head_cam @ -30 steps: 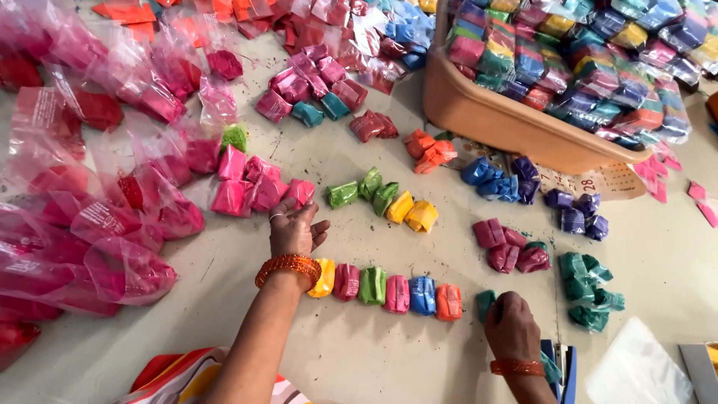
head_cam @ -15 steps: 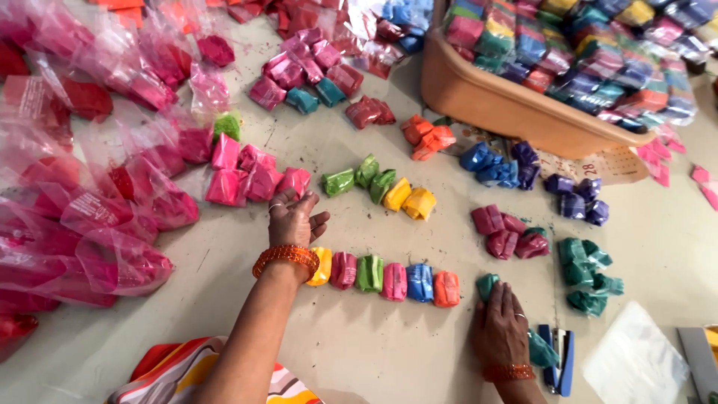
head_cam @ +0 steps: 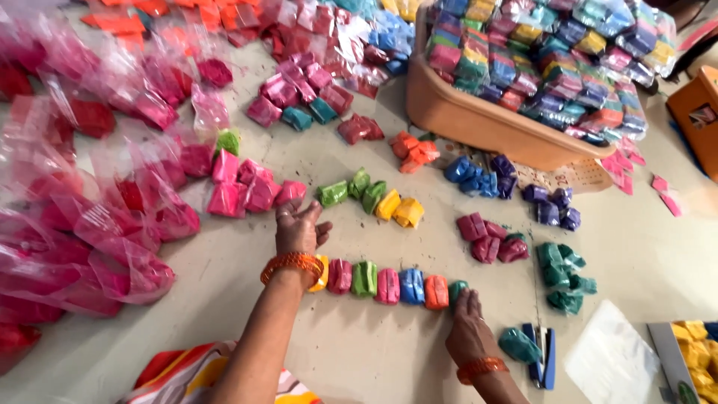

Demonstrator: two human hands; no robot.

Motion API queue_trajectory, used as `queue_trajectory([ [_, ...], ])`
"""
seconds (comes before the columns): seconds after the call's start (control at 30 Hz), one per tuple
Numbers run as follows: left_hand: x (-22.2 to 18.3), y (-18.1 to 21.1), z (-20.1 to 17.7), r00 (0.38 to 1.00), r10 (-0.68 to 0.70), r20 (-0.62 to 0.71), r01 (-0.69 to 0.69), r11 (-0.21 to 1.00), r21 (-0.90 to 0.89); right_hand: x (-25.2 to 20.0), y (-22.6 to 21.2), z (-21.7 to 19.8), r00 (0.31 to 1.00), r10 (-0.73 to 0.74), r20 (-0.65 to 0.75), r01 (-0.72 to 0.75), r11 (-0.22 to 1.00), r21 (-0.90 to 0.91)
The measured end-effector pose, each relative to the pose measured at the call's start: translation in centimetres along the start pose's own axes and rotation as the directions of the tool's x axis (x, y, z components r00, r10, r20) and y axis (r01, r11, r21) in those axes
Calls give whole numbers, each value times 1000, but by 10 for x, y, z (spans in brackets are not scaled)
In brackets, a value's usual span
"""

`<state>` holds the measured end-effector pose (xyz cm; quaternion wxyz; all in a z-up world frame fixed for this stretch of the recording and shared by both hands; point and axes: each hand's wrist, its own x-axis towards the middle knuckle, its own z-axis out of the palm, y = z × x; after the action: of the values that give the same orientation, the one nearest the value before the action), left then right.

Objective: The person arranges colorful rectangular packaged items on the floor, lining them up in rows and moving them one by one.

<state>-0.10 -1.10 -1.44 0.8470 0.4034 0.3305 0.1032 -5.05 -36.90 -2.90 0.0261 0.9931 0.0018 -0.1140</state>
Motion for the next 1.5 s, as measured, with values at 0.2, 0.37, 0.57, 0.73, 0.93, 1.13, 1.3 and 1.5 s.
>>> queue_trajectory([
  [0.2, -8, 9, 1, 1000, -13, 13, 12, 1000, 7, 7, 13, 42, 997, -20, -71, 19, 1000, -17],
  [0.37, -10, 15, 5, 999, 1, 34, 0, 1000, -20, 13, 24, 47, 958, -122, -258, 114, 992, -46],
  [0.57, -12, 17, -4, 999, -22, -26, 23, 999, 40, 7, 76, -18, 978, 181, 101, -204, 931, 303],
  [0.73, -16, 16, 5, 1000, 1, 6, -1, 998, 60, 8, 167, -1, 999, 32, -39, -34, 998, -55],
  [0.93, -14, 6, 2, 1000, 11, 19, -13, 996, 84, -27, 138, -20, 858, 469, 209, -455, 507, 732],
  [1.13, -19, 8, 2, 999, 25, 25, -28, 991, 130, -8, 144, 20, 814, 342, 469, -408, -239, 881],
  [1.3, -20, 8, 2, 1000, 15, 18, -17, 991, 135, -5, 142, 34, 846, 340, 410, -348, -229, 909],
  [1.5, -23, 10, 2, 1000, 16, 27, -20, 989, 150, -11, 78, -27, 891, 430, 144, -270, 248, 930],
])
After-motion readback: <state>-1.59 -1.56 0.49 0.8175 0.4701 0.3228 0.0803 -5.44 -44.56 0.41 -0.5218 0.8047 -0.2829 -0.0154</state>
